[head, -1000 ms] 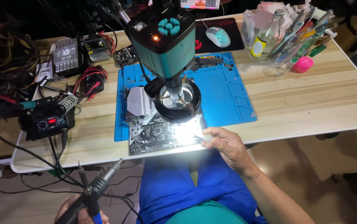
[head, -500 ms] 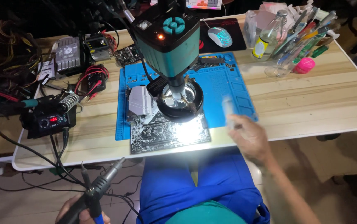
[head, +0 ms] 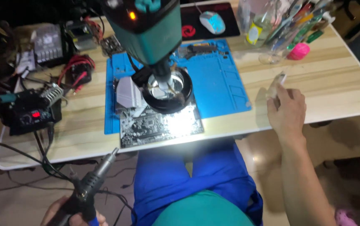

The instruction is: Repairing a computer motherboard using a heat gun and a soldering probe under a digital microscope

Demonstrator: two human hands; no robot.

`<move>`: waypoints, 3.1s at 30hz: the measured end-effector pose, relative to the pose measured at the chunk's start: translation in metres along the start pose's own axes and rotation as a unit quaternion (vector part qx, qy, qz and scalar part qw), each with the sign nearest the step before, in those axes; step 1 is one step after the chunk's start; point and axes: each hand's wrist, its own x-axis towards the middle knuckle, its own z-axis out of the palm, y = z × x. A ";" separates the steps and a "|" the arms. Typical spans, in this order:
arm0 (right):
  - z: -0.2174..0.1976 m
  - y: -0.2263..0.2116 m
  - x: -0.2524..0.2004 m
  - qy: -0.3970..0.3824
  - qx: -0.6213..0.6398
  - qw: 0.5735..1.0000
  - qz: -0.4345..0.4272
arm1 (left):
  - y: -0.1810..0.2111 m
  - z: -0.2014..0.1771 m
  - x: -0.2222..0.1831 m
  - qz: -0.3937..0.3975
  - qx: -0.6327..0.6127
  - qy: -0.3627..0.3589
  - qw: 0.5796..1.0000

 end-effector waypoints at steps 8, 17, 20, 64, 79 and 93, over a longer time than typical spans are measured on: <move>-0.028 -0.048 -0.037 0.124 0.142 0.979 -0.082 | -0.121 0.135 -0.009 0.677 0.165 0.204 0.688; -0.090 -0.251 -0.138 -0.181 0.555 0.778 -0.231 | -0.141 0.171 0.034 0.731 0.256 0.182 0.605; -0.079 -0.269 -0.149 -0.256 0.669 0.687 -0.124 | -0.146 0.185 0.037 0.771 0.350 0.166 0.506; -0.055 -0.182 -0.124 -0.108 0.681 0.723 0.032 | -0.100 0.227 0.038 0.780 0.496 0.119 0.361; -0.005 -0.181 -0.069 0.007 0.366 0.913 -0.177 | -0.082 0.241 0.051 0.791 0.554 0.091 0.244; 0.020 -0.184 -0.049 0.043 0.441 0.885 -0.147 | -0.074 0.257 0.053 0.814 0.504 0.069 0.281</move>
